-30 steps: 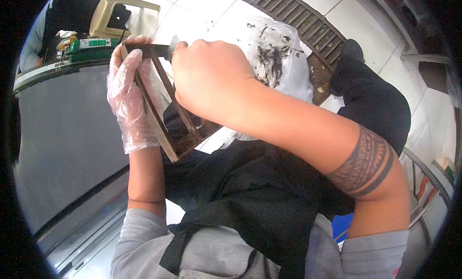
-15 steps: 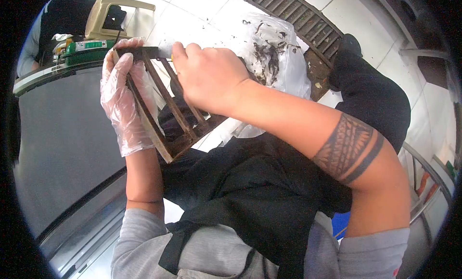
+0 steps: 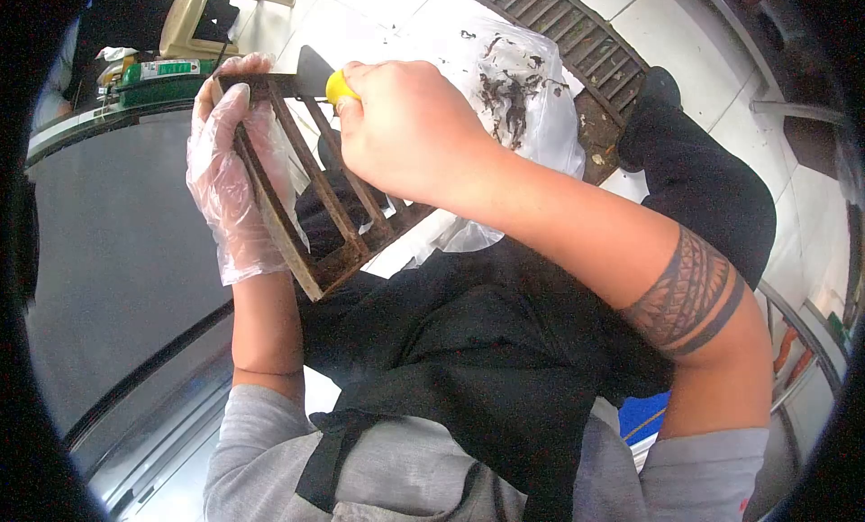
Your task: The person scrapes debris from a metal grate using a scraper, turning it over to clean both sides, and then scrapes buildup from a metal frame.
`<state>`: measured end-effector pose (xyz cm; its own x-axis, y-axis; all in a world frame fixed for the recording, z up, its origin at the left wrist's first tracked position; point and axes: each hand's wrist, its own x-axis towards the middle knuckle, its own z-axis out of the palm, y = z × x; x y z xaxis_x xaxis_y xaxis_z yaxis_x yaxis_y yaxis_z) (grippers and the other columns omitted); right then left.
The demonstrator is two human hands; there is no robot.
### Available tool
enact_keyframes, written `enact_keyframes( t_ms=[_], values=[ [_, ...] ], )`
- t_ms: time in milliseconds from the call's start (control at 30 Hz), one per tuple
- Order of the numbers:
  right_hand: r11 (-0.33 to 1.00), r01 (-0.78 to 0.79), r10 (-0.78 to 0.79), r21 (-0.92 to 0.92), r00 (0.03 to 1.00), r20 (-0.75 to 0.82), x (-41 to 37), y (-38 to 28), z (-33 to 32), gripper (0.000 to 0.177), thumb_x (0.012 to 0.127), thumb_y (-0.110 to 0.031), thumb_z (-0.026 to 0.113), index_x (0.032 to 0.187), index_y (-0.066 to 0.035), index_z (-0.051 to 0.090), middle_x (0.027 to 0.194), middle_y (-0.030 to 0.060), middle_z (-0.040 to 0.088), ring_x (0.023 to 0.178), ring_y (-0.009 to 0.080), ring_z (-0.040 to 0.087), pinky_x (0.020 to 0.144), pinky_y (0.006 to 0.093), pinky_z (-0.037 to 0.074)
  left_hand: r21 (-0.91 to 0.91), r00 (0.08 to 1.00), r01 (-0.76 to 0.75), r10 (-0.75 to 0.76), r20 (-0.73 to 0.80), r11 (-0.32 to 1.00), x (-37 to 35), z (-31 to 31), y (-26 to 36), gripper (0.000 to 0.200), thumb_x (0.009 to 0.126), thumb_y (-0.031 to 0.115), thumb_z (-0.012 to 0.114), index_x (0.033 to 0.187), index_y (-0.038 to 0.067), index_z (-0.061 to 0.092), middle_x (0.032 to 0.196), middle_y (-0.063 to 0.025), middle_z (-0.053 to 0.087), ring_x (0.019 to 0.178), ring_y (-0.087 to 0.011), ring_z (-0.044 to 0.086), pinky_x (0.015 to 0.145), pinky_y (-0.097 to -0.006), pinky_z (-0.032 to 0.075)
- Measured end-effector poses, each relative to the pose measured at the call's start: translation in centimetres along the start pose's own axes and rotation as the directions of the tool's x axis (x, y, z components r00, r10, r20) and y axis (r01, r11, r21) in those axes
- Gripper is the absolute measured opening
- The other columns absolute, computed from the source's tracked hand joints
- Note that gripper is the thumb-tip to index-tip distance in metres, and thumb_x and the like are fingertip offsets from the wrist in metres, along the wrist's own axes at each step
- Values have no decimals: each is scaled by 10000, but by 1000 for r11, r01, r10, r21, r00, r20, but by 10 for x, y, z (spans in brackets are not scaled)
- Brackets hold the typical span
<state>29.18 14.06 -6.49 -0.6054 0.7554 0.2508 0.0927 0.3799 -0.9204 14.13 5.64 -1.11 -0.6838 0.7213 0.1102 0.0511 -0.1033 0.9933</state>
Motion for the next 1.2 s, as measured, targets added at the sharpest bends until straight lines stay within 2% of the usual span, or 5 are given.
enact_keyframes(
  t_ms=[167,433,800,967,1200],
  values=[
    [994,-109,111,-23,986,127,10,-1,1,206,897,-126,593,917,44,707,832,296,702,813,467,710,805,518,572,26,998,26,-24,-49,999,-2,9,5,302,992,54,596,1272,-53,621,1265,-192,684,1227,-238,640,1103,-335,497],
    [995,85,-83,42,995,-64,-1,20,31,202,930,-104,607,945,78,694,842,256,698,811,440,694,781,492,566,-21,1000,13,-12,22,1000,2,-1,1,345,969,57,581,1280,-91,594,1275,-223,661,1262,-295,614,1168,-395,448],
    [968,199,-188,156,979,-80,2,47,40,256,911,-158,691,1110,-15,763,1005,192,751,930,392,719,842,447,582,3,997,65,-65,-38,998,0,-6,7,358,958,55,567,1284,-90,598,1290,-213,663,1260,-277,614,1169,-373,441],
    [975,192,-190,-115,981,23,14,37,23,219,909,-146,624,1059,-61,759,946,148,733,891,374,710,801,479,569,32,998,50,-49,-37,998,0,-6,7,354,968,56,563,1288,-90,608,1302,-214,666,1272,-273,612,1173,-364,433],
    [941,286,-259,-181,953,157,38,41,4,228,881,-157,610,1029,-106,776,978,132,744,922,351,726,805,488,580,-40,1000,28,-29,-4,999,3,-8,3,354,963,49,574,1281,-105,600,1310,-227,659,1298,-293,601,1193,-376,422]
  ],
)
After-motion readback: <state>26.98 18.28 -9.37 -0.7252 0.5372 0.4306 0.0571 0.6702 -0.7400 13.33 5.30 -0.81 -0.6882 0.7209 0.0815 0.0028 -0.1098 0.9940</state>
